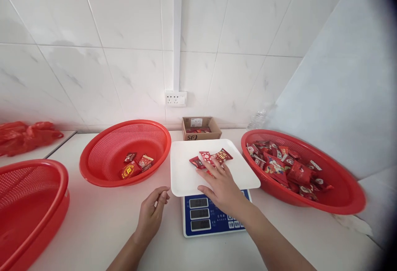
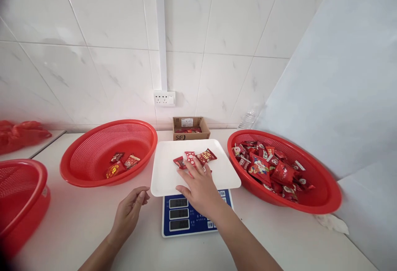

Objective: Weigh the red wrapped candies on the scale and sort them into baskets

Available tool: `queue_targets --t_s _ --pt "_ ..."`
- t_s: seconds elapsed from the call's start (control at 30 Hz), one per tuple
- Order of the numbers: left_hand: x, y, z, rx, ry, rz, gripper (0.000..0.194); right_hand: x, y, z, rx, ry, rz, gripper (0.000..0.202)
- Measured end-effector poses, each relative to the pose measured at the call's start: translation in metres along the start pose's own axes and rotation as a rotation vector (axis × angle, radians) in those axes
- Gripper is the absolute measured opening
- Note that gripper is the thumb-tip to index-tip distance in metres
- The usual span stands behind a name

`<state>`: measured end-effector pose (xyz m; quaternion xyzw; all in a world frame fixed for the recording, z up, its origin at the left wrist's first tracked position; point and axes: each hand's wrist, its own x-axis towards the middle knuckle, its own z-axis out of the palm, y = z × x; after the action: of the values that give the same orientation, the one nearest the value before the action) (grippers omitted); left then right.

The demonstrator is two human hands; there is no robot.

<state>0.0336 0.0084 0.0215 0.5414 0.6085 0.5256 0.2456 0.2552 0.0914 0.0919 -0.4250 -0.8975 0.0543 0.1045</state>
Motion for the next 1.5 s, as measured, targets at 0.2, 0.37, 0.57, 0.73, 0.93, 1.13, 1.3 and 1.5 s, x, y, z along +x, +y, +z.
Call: queue_targets --t_s 0.2,0.37,0.57,0.73,0.93,1.13,1.3,1.5 --pt "0.001 -0.001 0.0 0.005 0.007 -0.005 0.034 0.02 -0.008 0.004 0.003 0.002 -0.031 0.052" --pt "0.0 0.001 0.0 0.002 0.006 -0.004 0.033 0.015 -0.002 0.004 0.017 -0.004 -0.002 0.048" --pt "-0.001 0.0 0.0 -0.01 0.009 0.004 0.032 0.007 0.024 0.004 0.079 0.084 0.06 0.049" --pt "0.0 0.0 0.0 -0.011 0.0 0.003 0.032 0.008 0.064 0.005 0.045 0.178 0.231 0.051" --pt "0.0 0.003 0.0 0.004 -0.008 -0.019 0.035 0.01 0.079 0.008 0.056 0.125 0.28 0.052" --pt "0.001 0.004 0.001 -0.001 0.004 -0.013 0.036 0.008 0.067 0.008 0.094 0.122 0.239 0.052" --pt "0.001 0.002 -0.001 0.022 0.001 -0.02 0.037 -0.002 0.079 -0.015 0.122 0.215 0.241 0.05" --pt "0.003 -0.001 -0.002 0.055 0.011 -0.037 0.042 -0.03 0.149 -0.062 0.065 0.278 0.554 0.039"
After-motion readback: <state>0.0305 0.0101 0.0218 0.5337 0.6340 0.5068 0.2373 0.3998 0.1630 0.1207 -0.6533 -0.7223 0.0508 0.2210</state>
